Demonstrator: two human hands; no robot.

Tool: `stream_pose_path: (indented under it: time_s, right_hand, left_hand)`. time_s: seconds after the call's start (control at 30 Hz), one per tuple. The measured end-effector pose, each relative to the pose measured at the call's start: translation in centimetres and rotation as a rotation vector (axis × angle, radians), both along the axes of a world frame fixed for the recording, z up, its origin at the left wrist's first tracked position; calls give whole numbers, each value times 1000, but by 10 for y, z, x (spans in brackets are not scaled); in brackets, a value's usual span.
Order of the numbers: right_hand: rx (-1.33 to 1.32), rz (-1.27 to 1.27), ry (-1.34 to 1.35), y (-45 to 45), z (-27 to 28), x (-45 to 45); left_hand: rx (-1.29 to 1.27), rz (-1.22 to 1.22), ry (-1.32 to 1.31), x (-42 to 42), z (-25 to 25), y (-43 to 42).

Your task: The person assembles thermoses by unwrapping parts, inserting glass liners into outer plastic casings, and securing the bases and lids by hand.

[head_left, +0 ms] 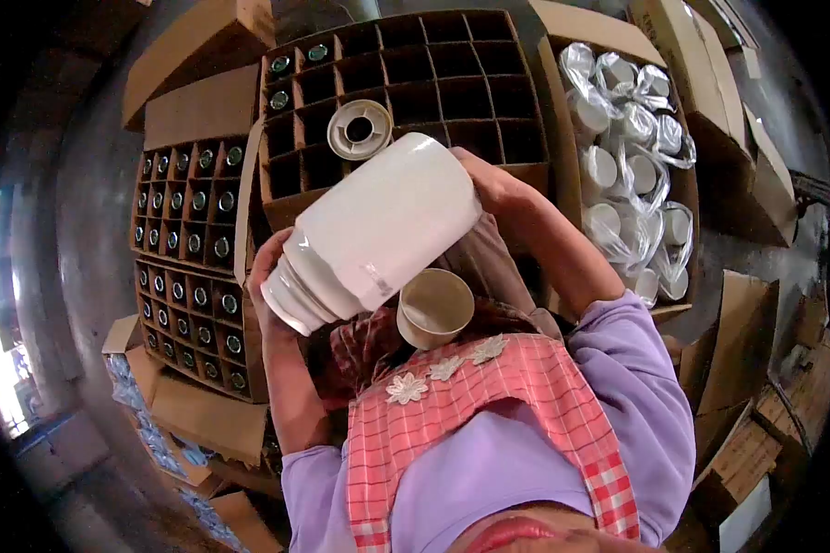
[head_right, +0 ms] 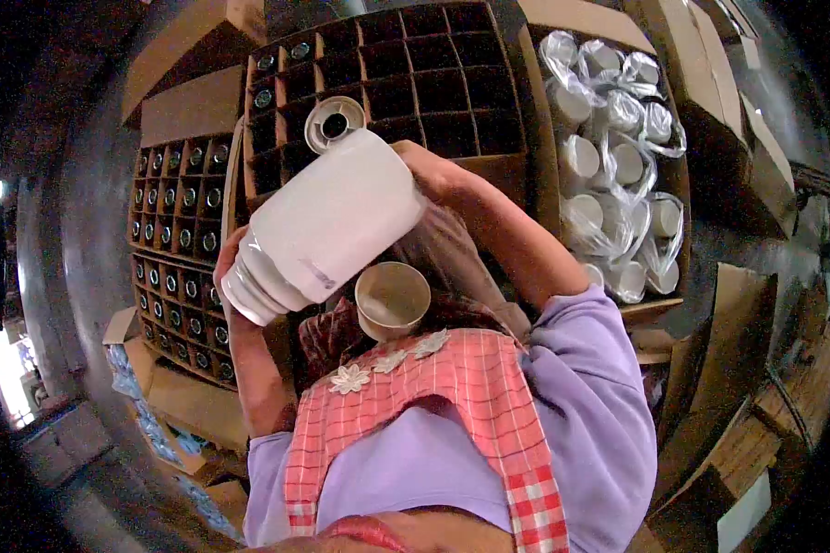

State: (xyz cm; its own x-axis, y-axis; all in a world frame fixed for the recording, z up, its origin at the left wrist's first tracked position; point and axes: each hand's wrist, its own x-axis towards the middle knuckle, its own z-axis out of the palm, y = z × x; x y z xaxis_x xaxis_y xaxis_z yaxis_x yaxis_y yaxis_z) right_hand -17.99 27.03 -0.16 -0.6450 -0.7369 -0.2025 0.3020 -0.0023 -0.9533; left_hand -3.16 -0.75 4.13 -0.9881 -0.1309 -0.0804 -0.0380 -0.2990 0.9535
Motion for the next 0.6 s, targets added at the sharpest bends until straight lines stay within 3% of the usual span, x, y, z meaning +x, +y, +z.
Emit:
stream_pose_path:
  time_s: [0.07,0.13,0.2,0.3,0.33,0.4,0.43,0.53,0.57,0.6]
  right_hand:
    - [49,-22,-78,-2,1,0]
    - [78,-85,-219,-4,5,-3]
    - [-21,-308,-289,-4,11,-12]
    - [466,-429,389,-18,-47,-53]
    - [529,-381,683,-25,-85,-68]
    - [571,-221,1112,-48,-110,-82]
    - [712,2,1109,-61,-120,-92]
    - [885,185,1543,-103,-153,-112]
    - [1045,360,1478,-115,-163,-117]
    - [1158,258,1797,-124,-200,-130]
  left_hand:
    - [284,6,-63,2,-30,-23]
    - [281,83,-90,8,-54,-39]
    - [241,177,-49,19,-93,-54]
    - [196,310,-6,31,-133,-72]
    - [272,334,-43,36,-134,-71]
    - [422,396,-115,41,-135,-64]
    - [455,417,-138,42,-134,-64]
    - [461,448,-159,42,-130,-70]
    - [457,456,-163,42,-129,-72]
    - [453,463,-166,43,-127,-74]
